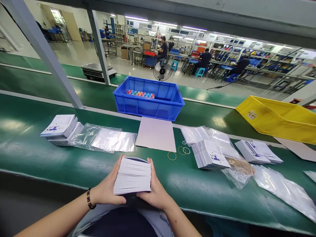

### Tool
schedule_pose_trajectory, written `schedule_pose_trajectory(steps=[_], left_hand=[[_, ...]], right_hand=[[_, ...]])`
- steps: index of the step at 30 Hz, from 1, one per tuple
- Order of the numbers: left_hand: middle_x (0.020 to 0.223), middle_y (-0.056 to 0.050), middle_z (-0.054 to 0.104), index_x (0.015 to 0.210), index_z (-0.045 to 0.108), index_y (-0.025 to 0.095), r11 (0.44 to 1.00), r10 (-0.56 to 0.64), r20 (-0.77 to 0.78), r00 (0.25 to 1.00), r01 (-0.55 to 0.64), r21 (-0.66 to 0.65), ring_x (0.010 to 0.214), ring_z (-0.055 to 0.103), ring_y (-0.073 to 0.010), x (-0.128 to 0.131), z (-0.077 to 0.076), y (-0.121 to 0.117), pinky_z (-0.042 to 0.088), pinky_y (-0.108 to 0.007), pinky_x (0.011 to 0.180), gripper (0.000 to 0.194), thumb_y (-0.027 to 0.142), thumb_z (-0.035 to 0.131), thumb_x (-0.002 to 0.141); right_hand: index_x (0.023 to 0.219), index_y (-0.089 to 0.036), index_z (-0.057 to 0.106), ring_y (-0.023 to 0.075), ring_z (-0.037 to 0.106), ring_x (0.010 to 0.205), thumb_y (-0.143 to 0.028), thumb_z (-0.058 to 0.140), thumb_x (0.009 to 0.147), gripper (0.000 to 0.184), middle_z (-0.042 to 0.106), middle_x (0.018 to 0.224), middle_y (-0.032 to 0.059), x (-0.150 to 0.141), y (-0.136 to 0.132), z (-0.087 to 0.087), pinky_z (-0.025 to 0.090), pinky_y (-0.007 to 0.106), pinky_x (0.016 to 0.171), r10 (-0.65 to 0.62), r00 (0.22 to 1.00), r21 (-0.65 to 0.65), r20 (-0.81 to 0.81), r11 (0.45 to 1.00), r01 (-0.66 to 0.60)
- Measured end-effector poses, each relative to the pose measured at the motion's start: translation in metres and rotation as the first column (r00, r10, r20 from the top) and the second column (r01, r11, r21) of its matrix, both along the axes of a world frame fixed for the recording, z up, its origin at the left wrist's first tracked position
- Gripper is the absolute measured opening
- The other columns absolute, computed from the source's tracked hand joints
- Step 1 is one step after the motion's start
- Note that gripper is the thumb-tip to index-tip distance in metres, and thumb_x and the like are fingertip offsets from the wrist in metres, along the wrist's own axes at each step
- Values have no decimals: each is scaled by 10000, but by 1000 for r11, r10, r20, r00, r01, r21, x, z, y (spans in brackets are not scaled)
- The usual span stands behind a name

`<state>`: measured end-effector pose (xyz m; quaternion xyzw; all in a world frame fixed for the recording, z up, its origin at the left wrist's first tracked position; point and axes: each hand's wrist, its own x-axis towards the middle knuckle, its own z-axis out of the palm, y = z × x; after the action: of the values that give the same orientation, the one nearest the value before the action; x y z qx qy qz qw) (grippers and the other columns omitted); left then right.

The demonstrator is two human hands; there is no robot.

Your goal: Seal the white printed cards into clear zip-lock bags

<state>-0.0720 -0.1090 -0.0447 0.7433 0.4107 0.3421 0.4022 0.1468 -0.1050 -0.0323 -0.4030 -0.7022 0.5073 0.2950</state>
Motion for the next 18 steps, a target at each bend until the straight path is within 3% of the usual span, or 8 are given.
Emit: schedule_pose_trajectory(steps=[3, 6, 9, 12, 15, 18], left_hand=[[1451, -176, 66, 1369, -178, 233, 992, -27, -209, 978, 52, 116, 1311, 97, -405, -12, -4, 7, 219, -589, 1019, 1223, 312, 721, 544], [1406, -191, 186, 1367, -159, 216, 981, -26, -237, 971, 70, 182, 1282, 219, -387, -14, 7, 12, 298, -564, 996, 1128, 249, 651, 583], [1328, -174, 309, 1364, -10, 201, 970, -12, -243, 970, 71, 233, 1219, 340, -364, -8, 37, 14, 341, -547, 974, 1008, 214, 609, 568], [1302, -152, 334, 1332, 115, 194, 966, 10, -339, 941, 78, 246, 1185, 384, -325, -1, 80, 17, 380, -487, 962, 908, 173, 576, 550], [1265, -128, 390, 1335, 206, 190, 943, 16, -477, 879, 146, 300, 1145, 419, -307, 11, 118, 21, 407, -442, 936, 844, 182, 555, 566], [1237, -119, 436, 1353, 238, 203, 872, 28, -573, 819, 261, 415, 1135, 418, -333, 25, 132, 25, 392, -456, 918, 875, 164, 534, 531]], right_hand=[[1383, -218, -10, 271, 284, 1280, -204, 683, 620, 1031, 240, 1409, 139, 4, 4, 5, 220, 455, 1040, -31, 998, -3, 53, 1000, 31], [1374, -225, 46, 261, 401, 1188, -204, 723, 574, 1048, 365, 1303, 123, 5, 5, 5, 270, 438, 1011, -87, 996, -2, 9, 996, 87], [1378, -221, -15, 253, 422, 1165, -325, 771, 540, 1153, 377, 1271, 126, 4, 2, 2, 262, 433, 1013, -104, 986, -23, -131, 995, 102], [1379, -201, -53, 257, 408, 1183, -487, 764, 505, 1230, 374, 1271, 140, 6, 2, 1, 258, 428, 1018, -73, 966, -9, -246, 997, 73], [1382, -204, 52, 269, 305, 1259, -490, 757, 510, 1158, 296, 1335, 146, 11, 5, 10, 216, 428, 1046, -62, 989, 121, -134, 990, 78], [1385, -160, 75, 289, 114, 1332, -471, 747, 517, 1142, 140, 1418, 166, 14, 13, 19, 147, 434, 1076, -71, 996, 293, 58, 955, 51]])
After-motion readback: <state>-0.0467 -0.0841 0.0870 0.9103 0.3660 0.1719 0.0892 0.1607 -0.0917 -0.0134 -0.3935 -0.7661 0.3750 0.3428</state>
